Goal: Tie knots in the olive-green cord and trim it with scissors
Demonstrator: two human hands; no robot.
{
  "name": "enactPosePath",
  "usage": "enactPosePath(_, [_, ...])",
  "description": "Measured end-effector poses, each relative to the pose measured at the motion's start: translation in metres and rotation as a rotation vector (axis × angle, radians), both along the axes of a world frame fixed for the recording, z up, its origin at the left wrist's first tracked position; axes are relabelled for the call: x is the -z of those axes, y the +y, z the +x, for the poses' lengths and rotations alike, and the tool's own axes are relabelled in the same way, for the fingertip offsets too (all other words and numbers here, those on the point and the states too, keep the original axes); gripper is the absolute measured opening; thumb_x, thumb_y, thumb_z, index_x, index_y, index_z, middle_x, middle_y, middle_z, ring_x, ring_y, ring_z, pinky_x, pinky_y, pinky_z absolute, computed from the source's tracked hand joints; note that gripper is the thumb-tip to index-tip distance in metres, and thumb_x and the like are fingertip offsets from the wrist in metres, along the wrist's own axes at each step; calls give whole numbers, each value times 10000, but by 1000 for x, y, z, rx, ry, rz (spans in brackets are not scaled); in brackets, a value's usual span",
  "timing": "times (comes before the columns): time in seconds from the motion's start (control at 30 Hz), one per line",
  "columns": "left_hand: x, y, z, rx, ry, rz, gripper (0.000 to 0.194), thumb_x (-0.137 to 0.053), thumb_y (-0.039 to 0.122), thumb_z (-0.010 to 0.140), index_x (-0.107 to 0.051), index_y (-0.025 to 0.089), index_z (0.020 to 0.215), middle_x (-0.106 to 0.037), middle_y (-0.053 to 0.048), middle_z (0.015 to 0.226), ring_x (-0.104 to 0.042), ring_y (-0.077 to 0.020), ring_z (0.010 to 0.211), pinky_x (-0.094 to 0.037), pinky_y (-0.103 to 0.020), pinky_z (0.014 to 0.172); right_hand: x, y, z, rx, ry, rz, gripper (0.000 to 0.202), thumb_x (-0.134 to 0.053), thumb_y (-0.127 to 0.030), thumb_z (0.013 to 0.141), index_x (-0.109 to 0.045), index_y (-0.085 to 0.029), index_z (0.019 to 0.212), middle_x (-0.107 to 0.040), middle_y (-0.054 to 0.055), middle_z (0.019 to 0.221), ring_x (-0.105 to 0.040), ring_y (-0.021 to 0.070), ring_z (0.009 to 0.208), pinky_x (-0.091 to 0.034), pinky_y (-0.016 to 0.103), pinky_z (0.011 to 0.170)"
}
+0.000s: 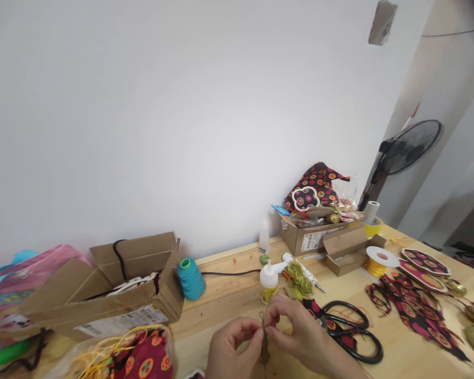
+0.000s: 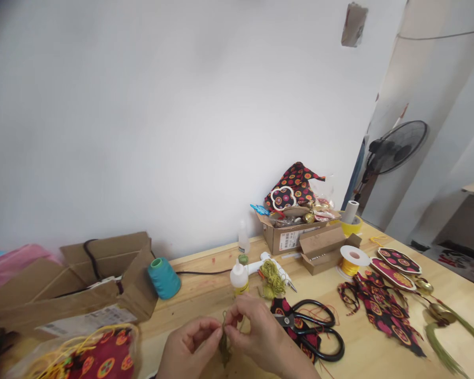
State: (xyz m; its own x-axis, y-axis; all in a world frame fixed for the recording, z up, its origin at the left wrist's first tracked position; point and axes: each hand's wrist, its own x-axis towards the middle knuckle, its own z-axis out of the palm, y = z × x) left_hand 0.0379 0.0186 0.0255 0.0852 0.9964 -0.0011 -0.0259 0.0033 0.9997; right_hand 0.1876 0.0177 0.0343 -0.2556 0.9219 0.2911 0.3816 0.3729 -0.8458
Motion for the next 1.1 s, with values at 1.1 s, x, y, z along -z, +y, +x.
enactPosePath(1.1, [-7,-3,2,-3,-239,-201,175,-795,272,455,-700,154,543,-696,-4,516,-596,-87,482,-437,-109,483,4,1,-2,-15,205,-203,70,-542,-168,714,-565,-129,661,-503,-14,604,-459,108,586,-371,206,562])
